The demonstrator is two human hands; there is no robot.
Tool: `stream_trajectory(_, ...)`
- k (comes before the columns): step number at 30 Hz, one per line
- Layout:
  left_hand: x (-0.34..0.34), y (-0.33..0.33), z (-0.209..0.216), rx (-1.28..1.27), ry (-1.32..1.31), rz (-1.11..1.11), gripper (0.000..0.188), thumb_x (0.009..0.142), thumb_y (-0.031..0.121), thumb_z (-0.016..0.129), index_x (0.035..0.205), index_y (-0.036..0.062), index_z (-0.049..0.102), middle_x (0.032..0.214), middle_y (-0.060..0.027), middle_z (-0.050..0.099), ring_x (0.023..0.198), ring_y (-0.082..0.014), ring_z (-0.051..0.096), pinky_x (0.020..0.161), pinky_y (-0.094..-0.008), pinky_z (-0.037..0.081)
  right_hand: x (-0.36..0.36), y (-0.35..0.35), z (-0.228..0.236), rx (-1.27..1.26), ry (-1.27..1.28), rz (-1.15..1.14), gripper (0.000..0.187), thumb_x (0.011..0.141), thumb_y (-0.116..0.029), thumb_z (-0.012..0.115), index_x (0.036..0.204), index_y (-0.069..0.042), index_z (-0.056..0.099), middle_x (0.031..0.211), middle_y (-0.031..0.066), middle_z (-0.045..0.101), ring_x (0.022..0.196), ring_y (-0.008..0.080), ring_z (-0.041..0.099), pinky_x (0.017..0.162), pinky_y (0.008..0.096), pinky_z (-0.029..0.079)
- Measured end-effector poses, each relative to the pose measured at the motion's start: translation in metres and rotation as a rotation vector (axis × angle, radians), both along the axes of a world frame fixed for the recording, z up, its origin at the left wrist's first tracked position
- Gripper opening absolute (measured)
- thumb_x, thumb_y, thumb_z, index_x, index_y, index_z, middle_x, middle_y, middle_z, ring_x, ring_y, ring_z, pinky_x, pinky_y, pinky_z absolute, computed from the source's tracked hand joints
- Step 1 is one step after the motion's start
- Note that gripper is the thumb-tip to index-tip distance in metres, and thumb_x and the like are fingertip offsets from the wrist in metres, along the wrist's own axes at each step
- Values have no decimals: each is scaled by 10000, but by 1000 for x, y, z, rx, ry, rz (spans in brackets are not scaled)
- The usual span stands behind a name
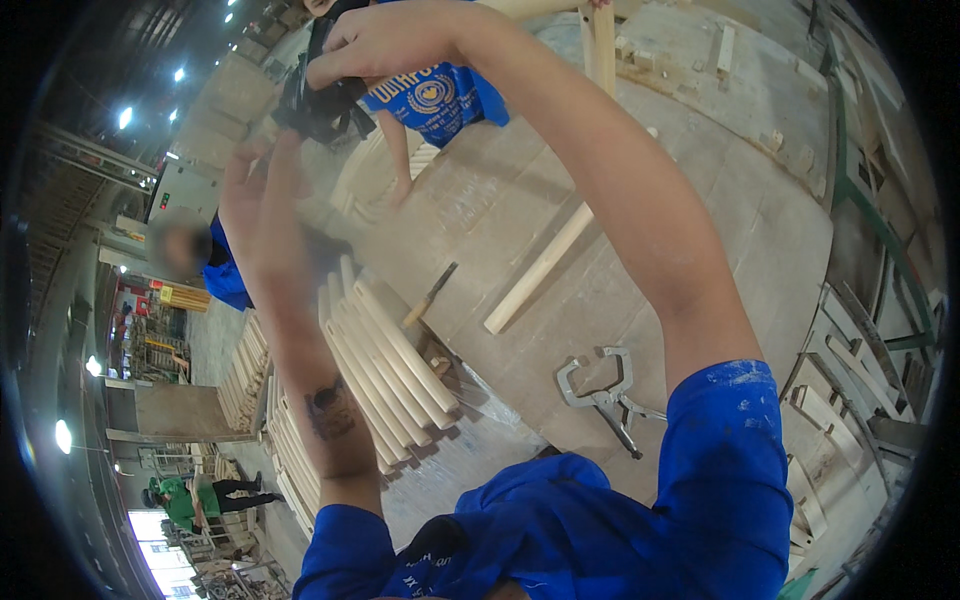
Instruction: The person wraps a black strap around a wooden handle held by a coworker, then secures the strap using a metal clamp. The person adjusts the strap and clamp to ensure the handle is tightly bound.
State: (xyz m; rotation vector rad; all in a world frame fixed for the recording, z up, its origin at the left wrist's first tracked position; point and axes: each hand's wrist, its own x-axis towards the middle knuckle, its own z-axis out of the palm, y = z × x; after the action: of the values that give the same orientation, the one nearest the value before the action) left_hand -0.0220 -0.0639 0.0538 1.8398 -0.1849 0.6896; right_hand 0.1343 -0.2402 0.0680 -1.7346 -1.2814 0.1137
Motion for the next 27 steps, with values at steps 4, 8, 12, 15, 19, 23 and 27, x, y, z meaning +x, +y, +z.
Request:
stream_trajectory(4,-9,-1,-7,-103,40,47,194,1003,183,682,1019,2,615,744,57,539,694,-8,418,624,-200,293,-12,5,1,90,-53,37,271,954,-207,664,959,44,764,857,17,743,787,70,638,709,260,506)
stream_trajectory(8,-18,4,-8,17,68,68,229,1010,202,674,1051,-22,651,729,51,548,691,-11,443,630,-203,302,-25,6,3,214,125,34,194,923,-164,709,918,20,770,778,-24,682,703,65,578,619,270,462)
stream_trajectory(12,-16,-1,-16,-53,85,106,238,1013,215,672,993,-22,661,738,39,571,708,-22,464,652,-212,327,-17,-4,11,117,215,-77,165,928,-162,713,842,-27,751,707,-66,604,641,27,511,569,249,408)
stream_trajectory(15,-9,5,-30,-13,-2,121,236,1015,209,668,960,-20,655,817,10,603,758,-55,508,703,-219,383,-8,-3,14,146,331,-42,188,939,-157,707,782,-55,711,660,-87,536,585,16,450,529,233,349)
stream_trajectory(19,-5,9,-43,137,-180,176,210,1006,181,676,945,-18,645,934,-25,634,842,-108,563,797,-238,441,-2,-7,12,100,372,127,228,965,-164,691,763,-57,692,625,-90,504,541,23,411,505,224,307)
stream_trajectory(23,-4,7,-48,163,-159,183,262,997,217,664,1035,-42,665,970,-56,684,876,-111,587,824,-272,453,-11,-10,13,85,396,122,244,986,-173,680,777,-48,705,608,-86,487,524,29,403,499,226,302)
stream_trajectory(27,12,11,-55,-171,-248,47,206,985,177,682,1035,-20,650,957,-60,689,872,-94,586,797,-263,457,-12,-14,20,98,466,227,236,981,-199,706,813,-34,729,625,-78,522,542,29,434,514,227,342)
